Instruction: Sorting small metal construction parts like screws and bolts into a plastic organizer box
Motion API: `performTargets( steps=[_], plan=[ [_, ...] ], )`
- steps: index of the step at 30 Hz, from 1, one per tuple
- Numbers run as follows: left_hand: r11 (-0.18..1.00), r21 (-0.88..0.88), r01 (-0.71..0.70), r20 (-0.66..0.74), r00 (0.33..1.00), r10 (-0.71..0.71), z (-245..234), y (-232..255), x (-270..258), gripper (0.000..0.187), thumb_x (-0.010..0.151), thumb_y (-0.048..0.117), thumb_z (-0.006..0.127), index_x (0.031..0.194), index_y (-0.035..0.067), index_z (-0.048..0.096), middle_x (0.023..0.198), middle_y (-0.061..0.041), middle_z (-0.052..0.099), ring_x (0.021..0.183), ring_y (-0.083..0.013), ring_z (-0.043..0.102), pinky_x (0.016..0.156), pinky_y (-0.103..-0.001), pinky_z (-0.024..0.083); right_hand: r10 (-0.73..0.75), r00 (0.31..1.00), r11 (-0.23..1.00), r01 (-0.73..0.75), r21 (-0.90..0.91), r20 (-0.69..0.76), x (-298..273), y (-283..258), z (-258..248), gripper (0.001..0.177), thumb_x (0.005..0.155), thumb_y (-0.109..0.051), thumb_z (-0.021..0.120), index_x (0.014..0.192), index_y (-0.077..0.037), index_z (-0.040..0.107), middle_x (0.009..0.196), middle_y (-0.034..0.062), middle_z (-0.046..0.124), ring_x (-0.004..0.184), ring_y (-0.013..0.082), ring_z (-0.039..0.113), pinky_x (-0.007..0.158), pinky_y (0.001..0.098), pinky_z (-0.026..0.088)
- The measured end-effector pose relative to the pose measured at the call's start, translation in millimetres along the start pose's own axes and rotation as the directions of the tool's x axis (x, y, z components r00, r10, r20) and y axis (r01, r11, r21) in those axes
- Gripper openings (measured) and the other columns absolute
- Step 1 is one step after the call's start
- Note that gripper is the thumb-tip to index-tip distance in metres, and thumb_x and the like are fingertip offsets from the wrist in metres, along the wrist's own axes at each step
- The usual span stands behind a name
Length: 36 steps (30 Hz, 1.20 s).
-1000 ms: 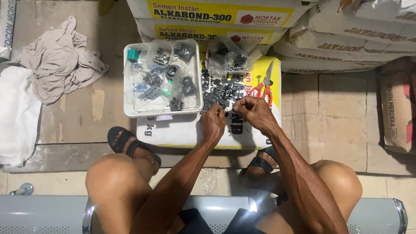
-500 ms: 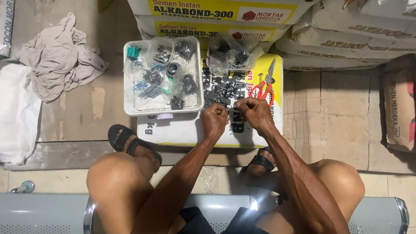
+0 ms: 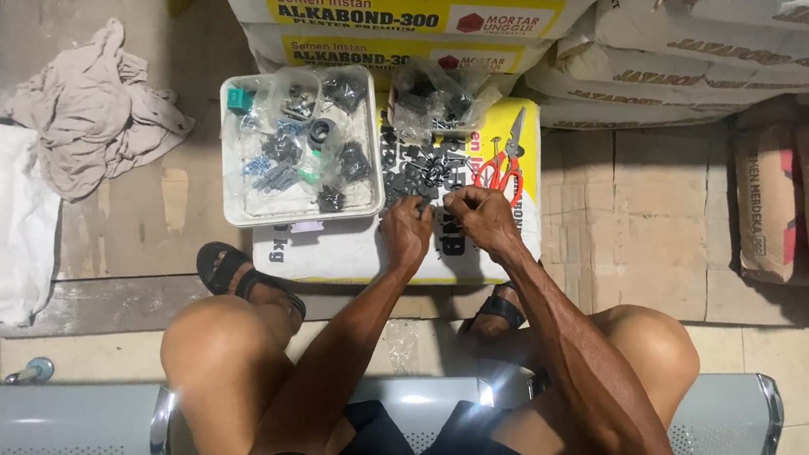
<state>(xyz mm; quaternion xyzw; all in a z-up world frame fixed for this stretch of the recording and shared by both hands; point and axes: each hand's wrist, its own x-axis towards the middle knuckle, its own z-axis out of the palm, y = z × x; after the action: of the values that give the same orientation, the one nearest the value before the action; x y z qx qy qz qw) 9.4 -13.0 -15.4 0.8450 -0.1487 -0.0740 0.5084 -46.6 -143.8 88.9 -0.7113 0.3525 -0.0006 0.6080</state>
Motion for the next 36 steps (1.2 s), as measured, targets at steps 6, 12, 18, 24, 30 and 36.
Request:
performTargets(
  steps=[6,12,18,24,30,36],
  plan=[
    [1.0,-0.024,-0.015,-0.011,1.0,0.015,9.3,-6.1,-0.1,0.01,0.087,0.01,0.066,0.093,0.008,0.075,0.071,-0.018,0.065,0.071,-0.0421,0.069,0.063,-0.048,0.055,-0.013,1.0,1.0,0.013,-0.016,-0.003,-3.3,-5.3,-3.6,0.015,0.092,-0.014,0.073,0.097,0.0,0.077,0.076,0.0181,0.07,0.067,0.0165,0.065,0.056,0.0268,0.06],
    [0.968,-0.212,0.131,-0.014,0.991,-0.137,7.0,24.8,-12.1,0.012,0.089,0.008,0.064,0.093,0.006,0.075,0.066,-0.019,0.07,0.055,-0.0274,0.069,0.049,-0.032,0.05,-0.061,0.997,0.995,0.057,0.088,0.048,-5.5,-8.7,-6.1,0.014,0.09,-0.006,0.074,0.102,0.001,0.077,0.077,0.0199,0.07,0.066,0.0167,0.065,0.055,0.0274,0.061],
    [0.709,-0.636,0.305,0.153,0.95,-0.271,-21.7,86.9,-13.2,0.017,0.094,0.008,0.066,0.106,-0.001,0.074,0.089,-0.026,0.076,0.061,-0.0196,0.072,0.053,-0.03,0.061,-0.14,0.989,0.957,0.124,0.262,0.043,-31.7,-57.8,-40.2,0.027,0.091,0.005,0.068,0.118,0.008,0.069,0.083,0.0169,0.069,0.072,0.0179,0.067,0.064,0.0302,0.064],
    [0.641,-0.717,0.273,0.106,0.952,-0.288,-29.9,87.2,3.7,0.019,0.093,0.005,0.07,0.109,-0.005,0.071,0.092,-0.029,0.075,0.069,-0.0244,0.076,0.06,-0.033,0.066,-0.155,0.983,0.959,0.126,0.254,0.099,-52.4,-77.0,-42.0,0.031,0.09,0.008,0.069,0.121,0.012,0.066,0.086,0.0188,0.073,0.072,0.019,0.072,0.068,0.0324,0.067],
    [0.561,-0.773,0.297,0.131,0.94,-0.316,-36.6,88.1,12.6,0.031,0.094,0.003,0.069,0.118,-0.014,0.061,0.095,-0.03,0.074,0.072,-0.0248,0.076,0.065,-0.033,0.068,-0.223,0.964,0.967,0.201,0.155,0.142,-49.6,-69.1,-30.6,0.025,0.094,0.007,0.067,0.118,0.012,0.069,0.086,0.024,0.073,0.074,0.023,0.073,0.071,0.0369,0.067],
    [0.535,-0.785,0.313,0.154,0.935,-0.32,-37.0,82.2,13.0,0.025,0.093,0.005,0.072,0.112,-0.009,0.065,0.087,-0.025,0.075,0.068,-0.0233,0.075,0.059,-0.03,0.067,-0.25,0.959,0.967,0.24,0.089,0.133,-39.5,-57.6,-22.1,0.023,0.096,0.003,0.067,0.118,0.009,0.072,0.086,0.0208,0.073,0.077,0.0186,0.069,0.072,0.0342,0.064]
  ],
)
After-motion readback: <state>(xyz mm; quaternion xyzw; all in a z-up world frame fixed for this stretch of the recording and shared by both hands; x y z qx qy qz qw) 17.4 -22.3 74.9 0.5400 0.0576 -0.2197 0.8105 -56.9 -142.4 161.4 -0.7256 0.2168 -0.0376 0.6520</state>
